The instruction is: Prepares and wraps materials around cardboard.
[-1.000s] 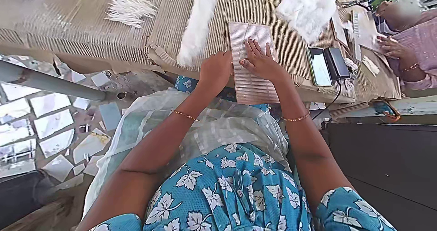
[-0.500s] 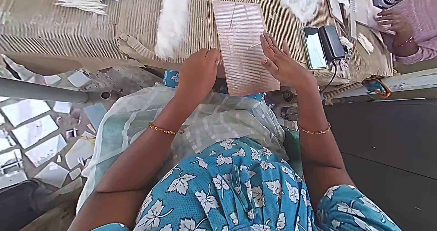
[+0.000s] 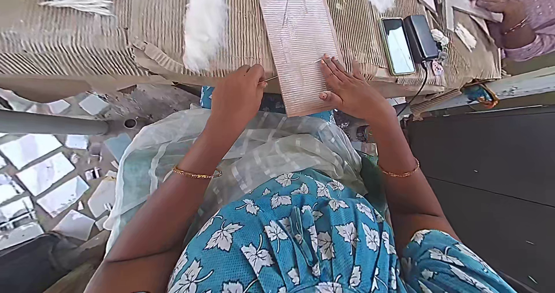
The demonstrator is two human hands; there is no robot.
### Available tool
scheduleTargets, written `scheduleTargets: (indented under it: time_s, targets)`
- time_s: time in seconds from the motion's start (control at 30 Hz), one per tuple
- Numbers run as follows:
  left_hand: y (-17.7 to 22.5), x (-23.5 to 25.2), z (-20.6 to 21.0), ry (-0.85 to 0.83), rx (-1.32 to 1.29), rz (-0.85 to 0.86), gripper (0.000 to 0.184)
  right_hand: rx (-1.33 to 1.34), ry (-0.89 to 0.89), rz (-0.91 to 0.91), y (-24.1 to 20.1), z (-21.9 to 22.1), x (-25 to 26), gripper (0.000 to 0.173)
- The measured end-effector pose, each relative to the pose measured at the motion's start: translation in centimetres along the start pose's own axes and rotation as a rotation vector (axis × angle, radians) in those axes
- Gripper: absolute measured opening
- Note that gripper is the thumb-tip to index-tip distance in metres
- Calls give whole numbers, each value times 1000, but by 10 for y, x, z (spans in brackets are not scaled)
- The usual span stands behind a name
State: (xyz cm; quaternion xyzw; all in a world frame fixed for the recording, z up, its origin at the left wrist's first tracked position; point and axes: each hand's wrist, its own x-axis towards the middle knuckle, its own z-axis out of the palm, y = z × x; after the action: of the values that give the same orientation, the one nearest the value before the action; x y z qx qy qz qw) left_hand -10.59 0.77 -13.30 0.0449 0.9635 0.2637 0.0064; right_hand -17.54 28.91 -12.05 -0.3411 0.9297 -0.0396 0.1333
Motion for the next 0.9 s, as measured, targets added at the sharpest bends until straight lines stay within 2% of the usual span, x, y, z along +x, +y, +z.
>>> scheduleTargets:
  time_s: [0.13, 0.27, 0.37, 0.43, 0.53, 0.77, 0.9]
  targets:
    - [2, -1, -4, 23, -13, 5, 21, 74, 35, -13, 1, -18, -6, 94]
    - [5, 14, -9, 95, 29, -25, 21, 81, 31, -3, -6, -40, 52, 91]
    - [3, 23, -8, 121, 60, -52, 22, 61, -34, 55, -5, -32, 96, 92]
    - [0, 22, -4, 112, 59, -63, 22, 49, 3, 60, -4, -19, 104, 96]
    - [-1, 14, -1, 53, 25, -72, 23, 31, 41, 49, -7, -7, 86, 99]
    - [13, 1, -1, -89, -13, -41, 27, 38, -38, 38, -22, 0, -4, 97]
    - [11, -2, -1, -32, -1, -20, 26, 123, -6, -16, -10, -15, -19, 97]
